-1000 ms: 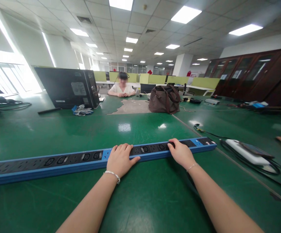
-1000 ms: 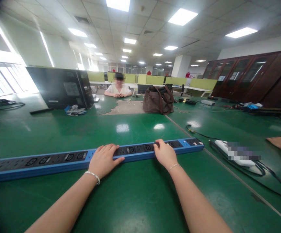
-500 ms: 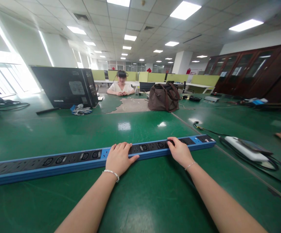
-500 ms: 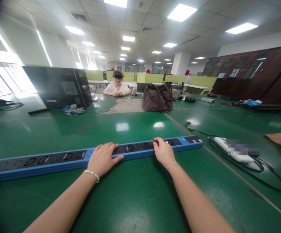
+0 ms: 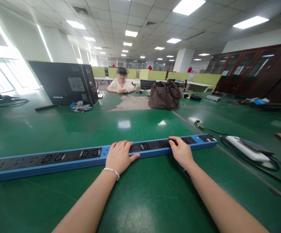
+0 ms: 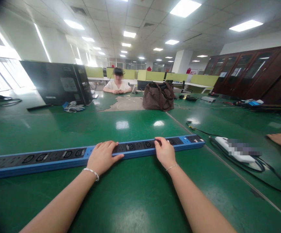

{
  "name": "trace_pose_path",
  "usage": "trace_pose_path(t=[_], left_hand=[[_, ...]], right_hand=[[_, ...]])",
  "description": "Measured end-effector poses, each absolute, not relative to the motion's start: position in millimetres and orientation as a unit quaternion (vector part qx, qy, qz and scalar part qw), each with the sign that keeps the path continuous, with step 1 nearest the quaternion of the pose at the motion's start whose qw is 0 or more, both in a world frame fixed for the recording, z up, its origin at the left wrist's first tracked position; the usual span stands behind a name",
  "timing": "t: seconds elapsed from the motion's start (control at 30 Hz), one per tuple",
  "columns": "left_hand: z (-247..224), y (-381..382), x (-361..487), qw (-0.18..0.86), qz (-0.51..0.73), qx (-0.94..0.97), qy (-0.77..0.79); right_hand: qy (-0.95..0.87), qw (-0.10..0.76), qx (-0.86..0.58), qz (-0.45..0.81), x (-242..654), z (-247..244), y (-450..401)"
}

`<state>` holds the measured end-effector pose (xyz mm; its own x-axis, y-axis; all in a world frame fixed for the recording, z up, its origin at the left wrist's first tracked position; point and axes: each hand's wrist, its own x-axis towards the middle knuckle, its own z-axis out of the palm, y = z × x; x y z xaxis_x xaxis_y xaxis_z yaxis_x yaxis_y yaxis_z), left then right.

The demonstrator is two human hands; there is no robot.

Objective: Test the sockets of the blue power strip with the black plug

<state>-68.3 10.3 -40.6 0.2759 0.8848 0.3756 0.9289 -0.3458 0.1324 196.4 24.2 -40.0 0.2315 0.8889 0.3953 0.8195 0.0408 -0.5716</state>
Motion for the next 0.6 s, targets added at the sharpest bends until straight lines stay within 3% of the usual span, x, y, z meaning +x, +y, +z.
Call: trace_pose_path(t=[0.23, 0.47, 0.6], left_hand=[[-40, 11, -69, 0.053, -0.190, -0.797, -0.571], [-41, 11, -69, 0.060, -0.194, -0.800, -0.564], [-40, 10, -68, 0.055, -0.190, -0.797, -0.571]], right_hand=[[-0.615, 0.360, -0.700, 0.052, 197, -37, 24], [-0.626, 0.206, -0.752, 0.036, 191, -16, 26], [-0.616, 0.210, -0.758, 0.034, 192, -16, 27]])
